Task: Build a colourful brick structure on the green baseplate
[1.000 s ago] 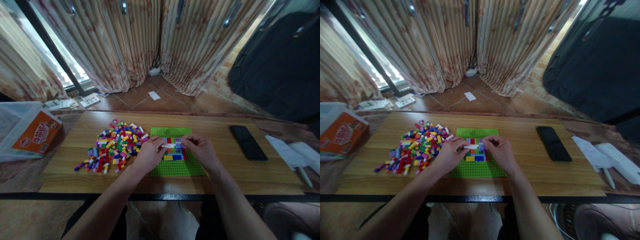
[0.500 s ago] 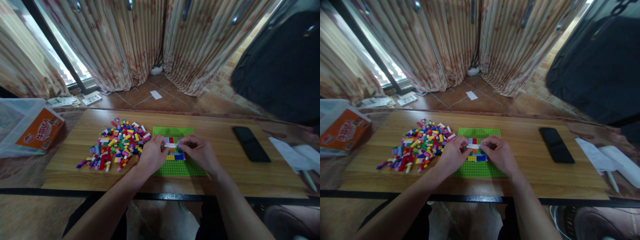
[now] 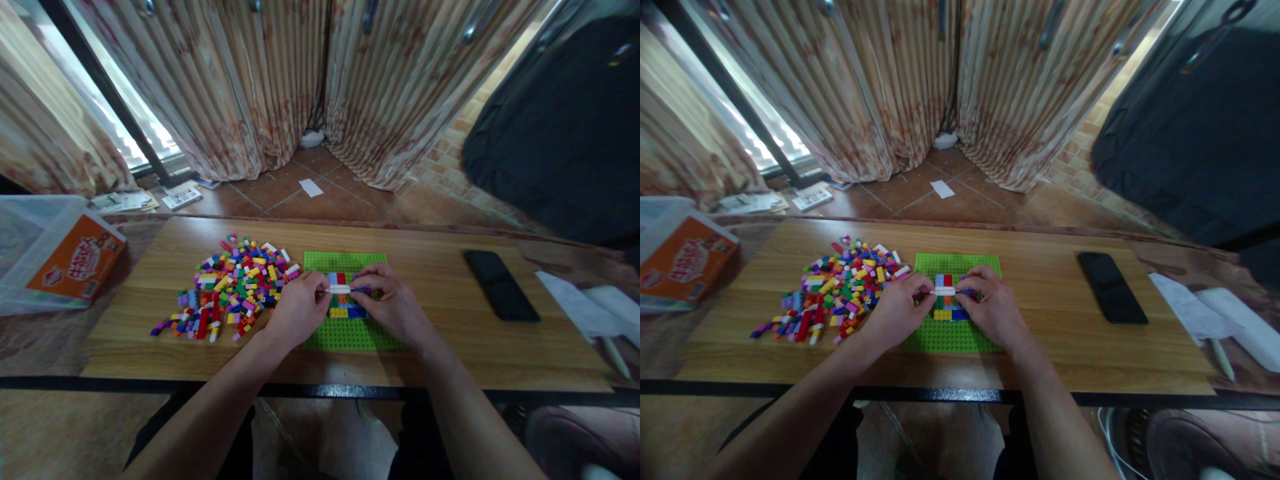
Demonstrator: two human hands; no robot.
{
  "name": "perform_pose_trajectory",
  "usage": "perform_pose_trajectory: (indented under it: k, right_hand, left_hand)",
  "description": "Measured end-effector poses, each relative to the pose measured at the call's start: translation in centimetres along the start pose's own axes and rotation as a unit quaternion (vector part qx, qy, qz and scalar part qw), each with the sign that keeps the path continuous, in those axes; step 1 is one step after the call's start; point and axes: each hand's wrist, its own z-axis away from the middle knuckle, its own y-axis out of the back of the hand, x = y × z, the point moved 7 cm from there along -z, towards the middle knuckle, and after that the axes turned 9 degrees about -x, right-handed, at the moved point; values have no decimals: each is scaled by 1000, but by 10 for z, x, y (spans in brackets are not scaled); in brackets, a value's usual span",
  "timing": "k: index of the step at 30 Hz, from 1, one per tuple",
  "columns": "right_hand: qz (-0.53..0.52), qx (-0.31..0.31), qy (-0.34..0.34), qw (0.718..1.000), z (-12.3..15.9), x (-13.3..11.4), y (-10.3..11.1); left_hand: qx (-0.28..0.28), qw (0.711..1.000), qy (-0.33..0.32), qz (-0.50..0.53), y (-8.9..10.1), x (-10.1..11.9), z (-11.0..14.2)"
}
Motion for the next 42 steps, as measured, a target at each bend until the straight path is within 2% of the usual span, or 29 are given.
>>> perform_pose_trajectory:
  k: [10,25,42]
  right_hand:
    - [-15,-9,6,1000,0,-2,2]
    - [13,7,18,1000,1,0,0]
    - [3,-1,18,1000,1,0,0]
  left_hand:
    - [5,1000,1,-21,0,2,0]
    - [4,999,-5,52,-3,-6,-1]
    - [-8,999,-9,44,-2,-7,-1]
